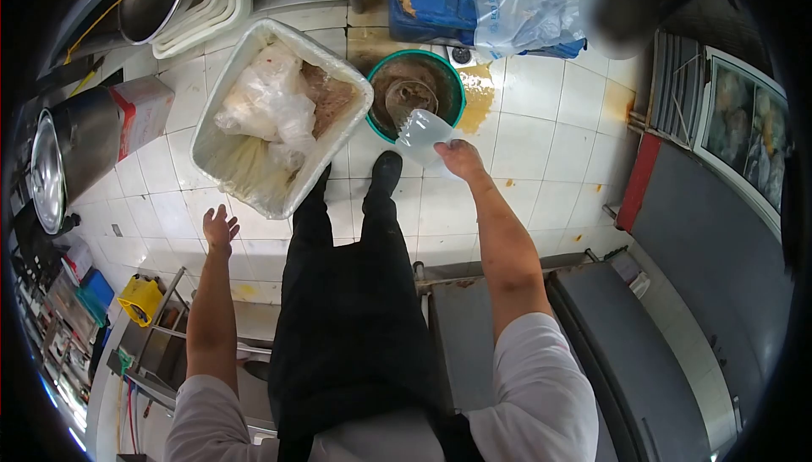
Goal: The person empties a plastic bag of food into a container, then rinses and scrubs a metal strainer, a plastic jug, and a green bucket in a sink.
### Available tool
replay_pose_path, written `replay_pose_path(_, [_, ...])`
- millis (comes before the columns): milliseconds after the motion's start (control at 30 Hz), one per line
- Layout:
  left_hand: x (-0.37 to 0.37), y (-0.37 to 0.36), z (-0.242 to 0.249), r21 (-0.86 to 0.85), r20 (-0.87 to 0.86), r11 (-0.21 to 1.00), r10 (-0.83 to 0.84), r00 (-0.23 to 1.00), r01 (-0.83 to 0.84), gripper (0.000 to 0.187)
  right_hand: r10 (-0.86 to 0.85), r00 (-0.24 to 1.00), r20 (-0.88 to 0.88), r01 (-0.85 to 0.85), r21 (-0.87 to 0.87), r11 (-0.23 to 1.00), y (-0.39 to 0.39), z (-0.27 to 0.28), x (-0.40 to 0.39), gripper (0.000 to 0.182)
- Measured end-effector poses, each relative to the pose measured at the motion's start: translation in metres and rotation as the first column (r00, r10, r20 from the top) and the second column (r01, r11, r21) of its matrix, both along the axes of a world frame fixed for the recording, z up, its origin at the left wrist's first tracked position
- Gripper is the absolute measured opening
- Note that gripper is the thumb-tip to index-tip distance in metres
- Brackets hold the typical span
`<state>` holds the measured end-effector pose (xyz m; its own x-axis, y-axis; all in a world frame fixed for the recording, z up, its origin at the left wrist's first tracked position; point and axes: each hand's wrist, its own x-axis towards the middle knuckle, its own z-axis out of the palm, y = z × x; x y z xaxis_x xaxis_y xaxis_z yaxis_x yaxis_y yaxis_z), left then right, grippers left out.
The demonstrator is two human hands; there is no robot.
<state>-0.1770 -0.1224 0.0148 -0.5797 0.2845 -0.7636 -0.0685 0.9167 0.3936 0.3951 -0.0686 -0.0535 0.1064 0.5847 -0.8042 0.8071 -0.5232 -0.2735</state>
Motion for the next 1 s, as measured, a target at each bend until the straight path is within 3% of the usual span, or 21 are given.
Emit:
replay_pose_path(433, [0.015,-0.012,0.018,-0.062,0.012,0.993,-0.102,0.995,0.102,0.066,0.034,0.993,0.109,-0.031,-0.027,0.999,0.028,0.017,-0.030,0.069])
replay_pose_path(633, [0.012,-0.001,0.026,-0.104,0.068,0.977,-0.179,0.981,0.186,0.068,-0.083,0.979,0.183,0.078,0.038,0.996,0.027,0.038,-0.032,0.072])
replay_pose_path(800, [0.010,0.012,0.034,-0.036,0.040,0.962,-0.269,0.962,0.271,0.067,-0.315,0.935,0.162,0.301,0.104,0.948,-0.008,0.052,-0.010,0.074])
replay_pose_path(900, [0.007,0.025,0.030,-0.015,0.029,0.914,-0.405,0.914,0.405,0.062,-0.473,0.876,0.093,0.458,0.148,0.877,-0.047,0.036,0.007,0.070])
replay_pose_path(933, [0.009,0.030,0.030,0.003,0.017,0.889,-0.457,0.889,0.457,0.060,-0.526,0.848,0.063,0.512,0.157,0.844,-0.057,0.036,0.009,0.068])
replay_pose_path(1000, [0.013,0.039,0.029,0.034,-0.006,0.826,-0.562,0.827,0.562,0.057,-0.747,0.654,-0.121,0.756,0.118,0.644,-0.083,0.043,0.005,0.061])
